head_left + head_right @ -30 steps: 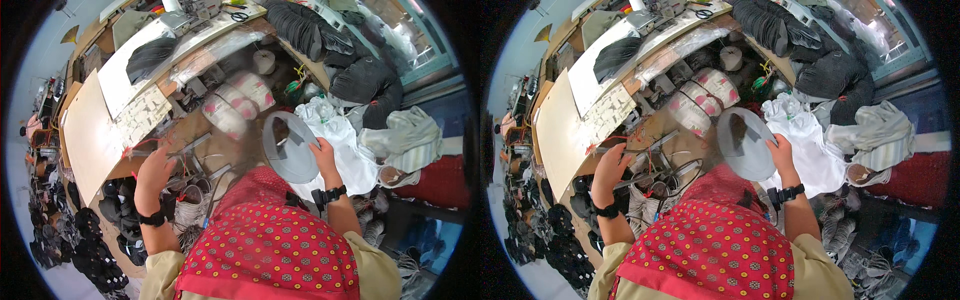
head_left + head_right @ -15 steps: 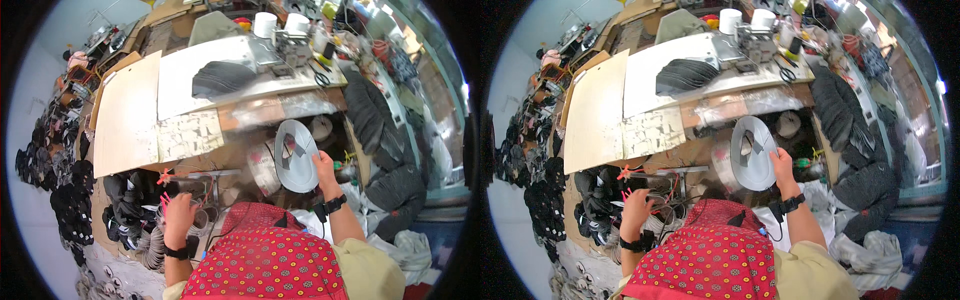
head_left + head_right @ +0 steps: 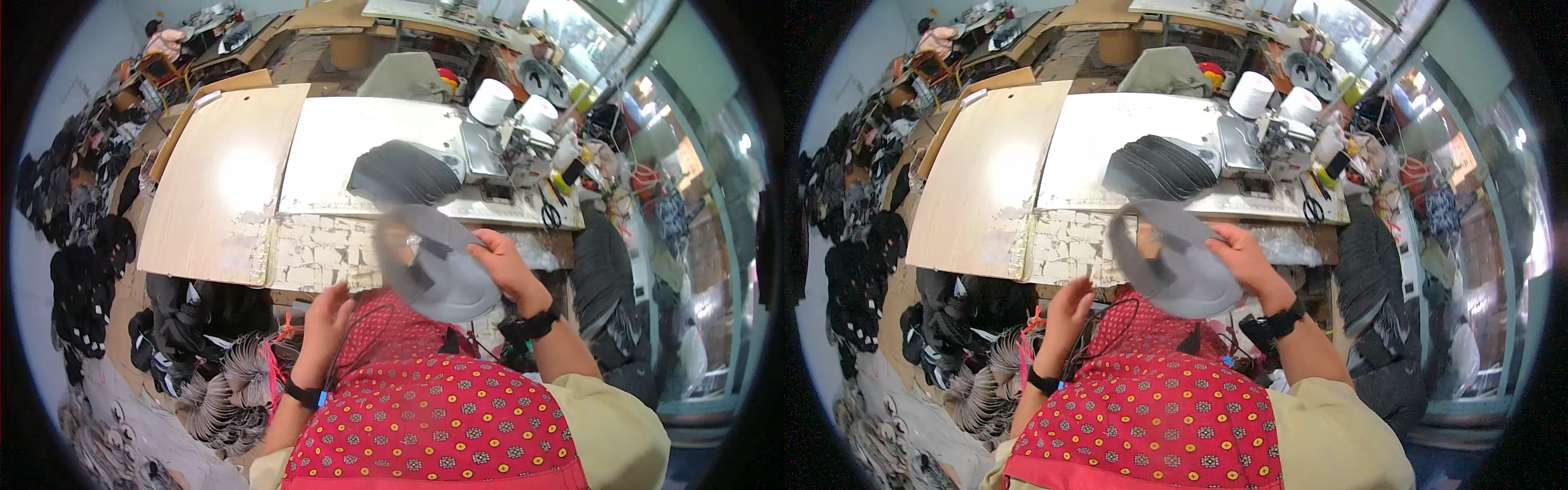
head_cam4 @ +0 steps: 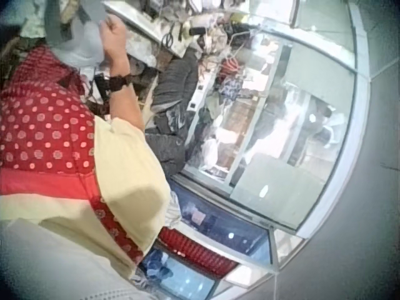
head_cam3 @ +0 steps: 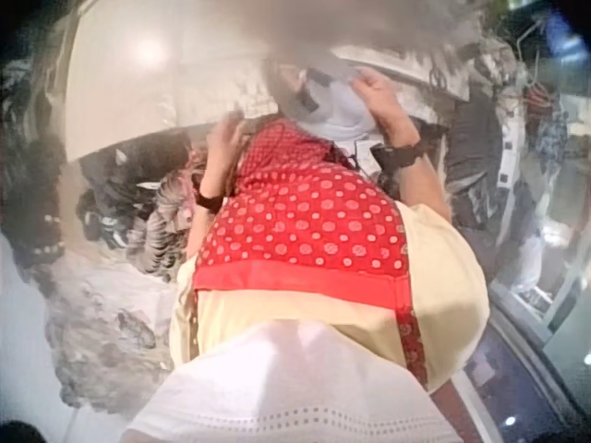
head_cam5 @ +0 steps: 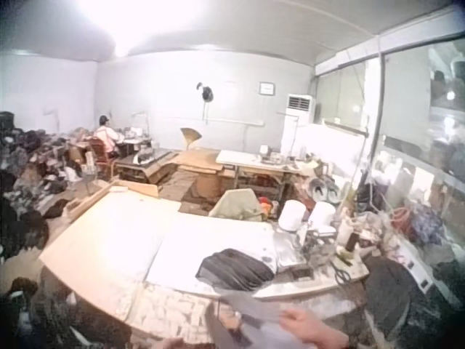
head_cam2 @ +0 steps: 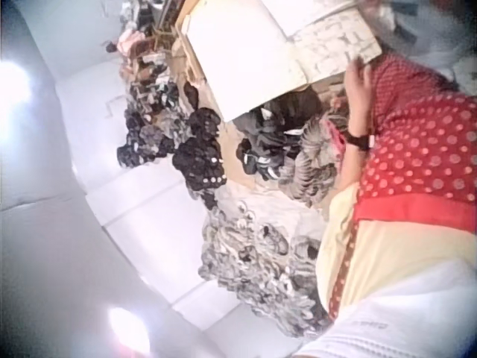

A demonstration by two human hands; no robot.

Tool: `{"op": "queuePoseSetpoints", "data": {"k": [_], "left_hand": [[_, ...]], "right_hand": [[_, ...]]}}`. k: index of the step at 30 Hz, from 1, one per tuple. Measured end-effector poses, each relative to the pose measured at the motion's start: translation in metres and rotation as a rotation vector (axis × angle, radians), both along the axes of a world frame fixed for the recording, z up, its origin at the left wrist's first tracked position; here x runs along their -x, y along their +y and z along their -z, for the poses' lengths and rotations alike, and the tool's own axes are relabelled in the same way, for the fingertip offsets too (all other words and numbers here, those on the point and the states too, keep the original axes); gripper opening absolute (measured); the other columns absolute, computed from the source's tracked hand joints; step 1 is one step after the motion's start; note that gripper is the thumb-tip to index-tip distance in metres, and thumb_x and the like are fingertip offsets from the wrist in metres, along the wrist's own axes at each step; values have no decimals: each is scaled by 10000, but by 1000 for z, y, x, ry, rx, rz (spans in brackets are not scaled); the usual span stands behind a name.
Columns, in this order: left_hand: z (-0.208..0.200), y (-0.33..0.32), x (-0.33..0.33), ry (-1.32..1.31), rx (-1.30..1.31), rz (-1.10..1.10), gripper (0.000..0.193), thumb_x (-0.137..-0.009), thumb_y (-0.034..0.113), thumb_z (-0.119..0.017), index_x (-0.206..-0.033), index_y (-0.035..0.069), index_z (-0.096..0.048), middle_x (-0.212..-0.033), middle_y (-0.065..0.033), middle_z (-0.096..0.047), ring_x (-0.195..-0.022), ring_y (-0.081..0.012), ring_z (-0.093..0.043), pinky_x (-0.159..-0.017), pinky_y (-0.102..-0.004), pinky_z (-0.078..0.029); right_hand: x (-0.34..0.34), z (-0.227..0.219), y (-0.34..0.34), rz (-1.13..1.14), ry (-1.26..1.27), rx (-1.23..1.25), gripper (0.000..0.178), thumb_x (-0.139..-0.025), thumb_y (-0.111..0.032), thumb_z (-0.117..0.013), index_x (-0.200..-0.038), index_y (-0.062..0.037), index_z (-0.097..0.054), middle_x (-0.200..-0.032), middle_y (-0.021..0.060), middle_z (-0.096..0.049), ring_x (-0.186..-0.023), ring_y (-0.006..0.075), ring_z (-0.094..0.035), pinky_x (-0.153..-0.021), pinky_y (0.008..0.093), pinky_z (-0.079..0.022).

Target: Use a stitching machine to sew together various grey and black shoe components.

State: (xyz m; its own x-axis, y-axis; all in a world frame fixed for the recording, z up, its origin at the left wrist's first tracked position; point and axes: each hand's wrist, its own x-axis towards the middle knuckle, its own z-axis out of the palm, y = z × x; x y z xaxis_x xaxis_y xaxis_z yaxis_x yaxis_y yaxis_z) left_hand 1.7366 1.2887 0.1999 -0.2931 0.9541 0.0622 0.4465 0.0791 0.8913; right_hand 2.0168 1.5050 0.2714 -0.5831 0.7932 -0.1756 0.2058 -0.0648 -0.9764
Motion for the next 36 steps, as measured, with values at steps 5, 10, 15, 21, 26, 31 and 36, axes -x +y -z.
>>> {"op": "queuePoseSetpoints", "data": {"k": [5,10,15,21,26,31,36], "left_hand": [[5,47,22,-1314,-188,-255,312,-1010,282,-555,-1212,46,-527,-1123,-95,-631,-989,-206,-641,-875,-356,-525],[18,105,27,-1281,-53,-198,364,-951,367,-641,-1160,77,-574,-1045,-60,-670,-968,-188,-648,-861,-358,-527],[56,203,36,-1263,-195,-503,286,-1000,308,-573,-1177,85,-592,-1075,-39,-686,-946,-157,-661,-876,-356,-526],[54,262,53,-1038,40,-959,201,-1012,214,-556,-1108,42,-594,-1001,-43,-682,-855,-130,-651,-771,-306,-538],[12,269,30,185,96,-1030,137,-960,100,-622,-943,-33,-648,-760,-48,-625,-652,-66,-496,-566,-245,-397],[46,284,17,369,51,-926,162,-945,103,-646,-856,-27,-611,-722,-97,-594,-605,-140,-498,-562,-280,-404],[98,265,-12,299,-53,-866,145,-994,113,-584,-1020,-26,-619,-922,-39,-640,-829,-96,-547,-756,-239,-446]], "right_hand": [[93,4,48,-380,-17,-119,251,-925,-95,-621,-1146,22,-638,-982,12,-670,-879,77,-583,-780,251,-489],[138,27,124,-624,-10,-125,241,-914,-116,-639,-1113,21,-645,-946,27,-662,-891,81,-563,-815,264,-471],[159,92,261,-368,-182,-684,277,-878,-175,-675,-1103,-14,-660,-1067,128,-670,-1014,279,-608,-914,377,-467],[172,150,345,-279,-580,-504,595,-779,-411,-788,-1124,30,-587,-1077,222,-646,-989,361,-619,-866,427,-488],[169,144,351,-436,-592,-280,689,-724,-501,-808,-1090,36,-578,-967,202,-676,-850,365,-667,-756,424,-526],[174,135,293,-488,-507,-571,877,-651,-472,-850,-1248,36,-457,-975,215,-661,-783,338,-671,-681,410,-540],[173,163,236,-491,-418,-925,901,-640,-412,-861,-1295,9,-406,-966,232,-654,-801,346,-678,-677,422,-541]]}}
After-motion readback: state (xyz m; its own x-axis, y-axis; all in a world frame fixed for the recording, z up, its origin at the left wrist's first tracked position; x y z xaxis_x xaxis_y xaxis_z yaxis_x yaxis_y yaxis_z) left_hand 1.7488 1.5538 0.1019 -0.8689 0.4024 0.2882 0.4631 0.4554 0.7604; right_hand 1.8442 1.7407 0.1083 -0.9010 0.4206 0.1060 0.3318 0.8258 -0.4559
